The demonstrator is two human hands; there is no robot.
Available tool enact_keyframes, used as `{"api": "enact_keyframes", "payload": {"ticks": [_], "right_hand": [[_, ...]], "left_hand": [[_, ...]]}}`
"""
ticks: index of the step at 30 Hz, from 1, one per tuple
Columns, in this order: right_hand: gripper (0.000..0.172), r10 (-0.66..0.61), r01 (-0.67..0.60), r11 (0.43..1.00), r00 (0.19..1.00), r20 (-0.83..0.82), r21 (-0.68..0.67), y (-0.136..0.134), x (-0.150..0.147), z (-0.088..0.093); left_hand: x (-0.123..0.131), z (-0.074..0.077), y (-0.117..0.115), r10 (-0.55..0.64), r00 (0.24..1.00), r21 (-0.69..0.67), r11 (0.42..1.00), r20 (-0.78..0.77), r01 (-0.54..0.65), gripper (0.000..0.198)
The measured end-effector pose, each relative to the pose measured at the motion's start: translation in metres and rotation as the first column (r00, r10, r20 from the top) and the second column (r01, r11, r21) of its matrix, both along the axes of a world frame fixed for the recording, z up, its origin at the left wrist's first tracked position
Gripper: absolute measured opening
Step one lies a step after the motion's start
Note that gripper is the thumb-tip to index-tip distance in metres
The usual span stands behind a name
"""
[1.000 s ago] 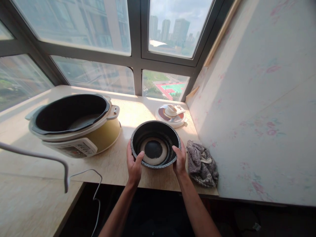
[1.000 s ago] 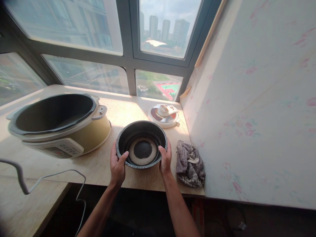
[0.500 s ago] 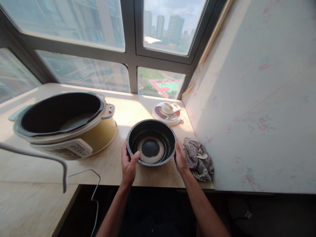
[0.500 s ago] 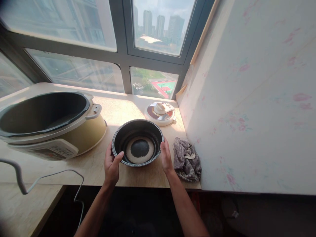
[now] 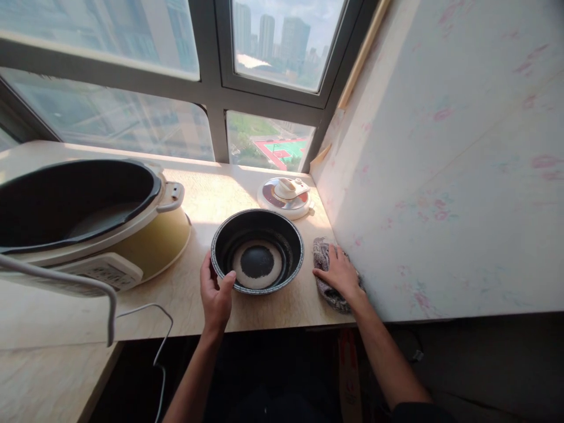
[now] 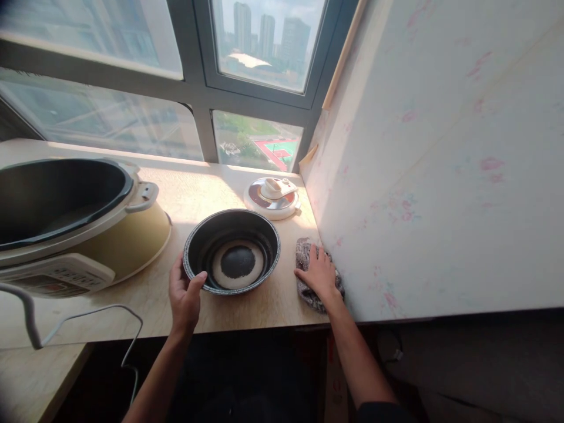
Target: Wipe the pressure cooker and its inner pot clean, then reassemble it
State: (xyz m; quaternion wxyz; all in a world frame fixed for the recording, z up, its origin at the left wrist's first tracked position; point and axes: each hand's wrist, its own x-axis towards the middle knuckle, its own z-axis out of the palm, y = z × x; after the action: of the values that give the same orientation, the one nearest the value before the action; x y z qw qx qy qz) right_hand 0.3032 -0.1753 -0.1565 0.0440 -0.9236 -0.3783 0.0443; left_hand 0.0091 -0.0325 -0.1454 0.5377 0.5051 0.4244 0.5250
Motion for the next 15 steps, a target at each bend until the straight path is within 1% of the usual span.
{"api": "enact_keyframes", "payload": {"ticks": [3, 5, 7, 8, 9, 10, 12, 13, 15], "right_hand": [[0.084, 0.044, -0.045, 0.999, 0.998, 0.034, 0.011, 0.012, -0.002, 0.002], [0.076, 0.087, -0.089, 0.995, 0.996, 0.032, 0.052, 0.018, -0.001, 0.004], [0.066, 0.137, -0.13, 0.977, 0.99, -0.035, 0.17, 0.023, 0.004, 0.005], [0.06, 0.169, -0.14, 0.955, 0.981, -0.092, 0.262, 0.024, 0.008, 0.005], [0.056, 0.204, -0.134, 0.919, 0.966, -0.158, 0.37, 0.024, 0.012, 0.006], [0.052, 0.237, -0.105, 0.871, 0.946, -0.223, 0.48, 0.024, 0.017, 0.007], [0.049, 0.273, 0.016, 0.749, 0.903, -0.331, 0.663, 0.023, 0.027, 0.011], [0.049, 0.273, 0.092, 0.681, 0.888, -0.369, 0.726, 0.022, 0.031, 0.014], [0.052, 0.256, 0.238, 0.549, 0.865, -0.431, 0.802, 0.02, 0.035, 0.022]], "left_hand": [[-0.001, 0.001, 0.001, -0.014, 1.0, 0.009, 1.0, -0.003, 0.014, 0.077], [-0.001, 0.001, 0.002, -0.02, 1.0, 0.021, 1.0, -0.004, 0.02, 0.075], [-0.001, 0.0, 0.002, -0.027, 1.0, 0.031, 0.999, 0.002, 0.027, 0.074], [-0.001, 0.0, 0.002, -0.033, 0.999, 0.034, 0.999, 0.005, 0.033, 0.073], [-0.001, 0.001, 0.002, -0.04, 0.999, 0.035, 0.999, 0.006, 0.04, 0.073], [-0.002, 0.001, 0.003, -0.049, 0.999, 0.035, 0.998, 0.004, 0.048, 0.074], [-0.004, 0.004, 0.003, -0.068, 0.998, 0.025, 0.997, -0.013, 0.068, 0.075], [-0.006, 0.005, 0.003, -0.077, 0.996, 0.017, 0.997, -0.033, 0.078, 0.076], [-0.01, 0.009, 0.002, -0.095, 0.991, -0.002, 0.995, -0.089, 0.095, 0.074]]}}
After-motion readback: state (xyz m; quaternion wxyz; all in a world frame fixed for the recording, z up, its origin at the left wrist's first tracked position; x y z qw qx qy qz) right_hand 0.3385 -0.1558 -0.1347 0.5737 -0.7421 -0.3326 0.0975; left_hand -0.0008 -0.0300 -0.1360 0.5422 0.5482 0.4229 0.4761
